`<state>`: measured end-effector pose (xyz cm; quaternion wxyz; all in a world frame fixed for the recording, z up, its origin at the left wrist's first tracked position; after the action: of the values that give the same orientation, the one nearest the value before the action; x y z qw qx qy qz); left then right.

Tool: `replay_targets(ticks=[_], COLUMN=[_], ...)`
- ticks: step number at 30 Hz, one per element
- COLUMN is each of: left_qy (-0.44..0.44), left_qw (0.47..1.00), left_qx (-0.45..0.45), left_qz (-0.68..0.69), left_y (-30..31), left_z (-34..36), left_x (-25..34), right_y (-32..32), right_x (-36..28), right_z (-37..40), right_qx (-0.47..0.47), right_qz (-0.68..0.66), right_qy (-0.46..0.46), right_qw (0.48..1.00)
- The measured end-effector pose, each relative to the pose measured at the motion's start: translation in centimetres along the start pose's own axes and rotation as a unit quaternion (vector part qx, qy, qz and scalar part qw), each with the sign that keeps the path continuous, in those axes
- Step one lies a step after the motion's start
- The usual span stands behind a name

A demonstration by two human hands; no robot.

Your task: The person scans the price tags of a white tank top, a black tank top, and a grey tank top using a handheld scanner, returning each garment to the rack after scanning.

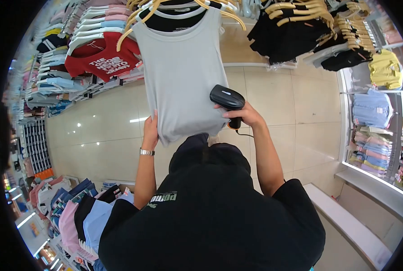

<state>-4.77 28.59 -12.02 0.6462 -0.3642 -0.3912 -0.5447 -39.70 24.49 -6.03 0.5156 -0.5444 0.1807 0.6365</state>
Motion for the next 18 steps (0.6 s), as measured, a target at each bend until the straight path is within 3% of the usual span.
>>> replay_targets(ticks=[2,4,10,13,18], left_qy=[0.027,0.048,0.011,0.008,-0.015], left_qw=[0.999,0.995,0.994,0.989,0.992], left_qx=[-0.025,-0.043,-0.096,-0.098,-0.012], left_qz=[0.034,0.076,0.049,0.114,0.126], left_y=[-0.7,-1.1,-2.3,-2.2,-1.2], left_z=[1.1,2.0,4.5,5.5,6.7], left_x=[-1.0,-1.6,-3.1,-3.4,-3.6], right_y=[-0.8,-0.6,-0.5,0.2,0.7], right_x=[0.2,1.0,1.9,2.3,2.6], right_z=[1.2,1.8,3.5,4.1,4.8], right_qx=[-0.016,-0.035,-0.034,-0.020,-0.008], right_qz=[-0.049,-0.015,0.005,0.022,0.004], right_qy=[-0.043,-0.036,-0.009,0.022,0.043], right_qw=[0.998,0.999,0.999,0.999,0.999])
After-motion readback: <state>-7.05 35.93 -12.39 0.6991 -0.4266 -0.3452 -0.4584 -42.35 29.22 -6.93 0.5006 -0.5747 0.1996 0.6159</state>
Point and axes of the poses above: each hand's wrist, its own z-axis away from the middle knuckle, its own y-axis out of the back of the hand, x = y × z, the point moved 5 cm from there along -z, towards the middle knuckle, and after that the axes turned 4 degrees about -y, right-handed, at the moved point
